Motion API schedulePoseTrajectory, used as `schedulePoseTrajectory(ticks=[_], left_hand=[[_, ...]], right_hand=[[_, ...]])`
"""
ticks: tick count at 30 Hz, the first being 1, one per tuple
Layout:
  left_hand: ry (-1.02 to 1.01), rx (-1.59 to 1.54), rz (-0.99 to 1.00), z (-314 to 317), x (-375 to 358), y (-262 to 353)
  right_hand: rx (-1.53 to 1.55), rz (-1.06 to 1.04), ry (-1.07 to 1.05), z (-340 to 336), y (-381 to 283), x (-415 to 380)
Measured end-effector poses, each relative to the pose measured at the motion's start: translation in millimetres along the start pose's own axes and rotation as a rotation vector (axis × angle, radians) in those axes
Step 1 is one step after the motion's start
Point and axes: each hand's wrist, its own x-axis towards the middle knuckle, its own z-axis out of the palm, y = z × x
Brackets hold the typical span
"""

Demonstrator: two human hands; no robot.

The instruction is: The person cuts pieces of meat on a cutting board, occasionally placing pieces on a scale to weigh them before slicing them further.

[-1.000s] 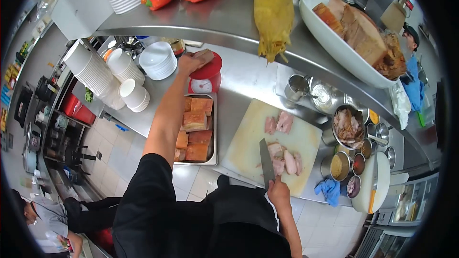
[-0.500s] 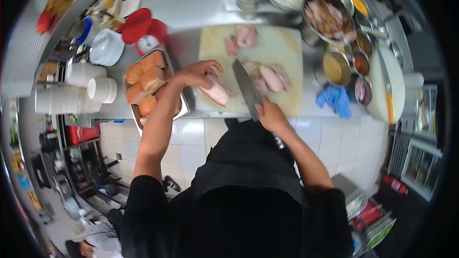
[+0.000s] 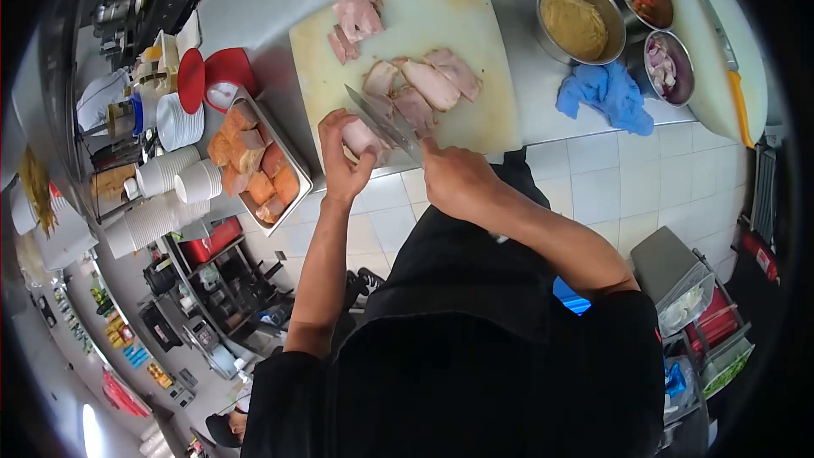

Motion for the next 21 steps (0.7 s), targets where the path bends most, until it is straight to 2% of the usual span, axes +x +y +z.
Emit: schedulePoseTrajectory(ticks=[10, 21], left_hand=[[0.079, 0.011, 0.007, 16.1, -5.1, -20.3], [0.086, -0.004, 0.008, 18.5, -6.3, -23.8]], right_hand=[[0.029, 0.098, -0.201, -20.0, -25.2, -23.3], [0.036, 0.088, -0.066, 34.6, -33.4, 32.8]])
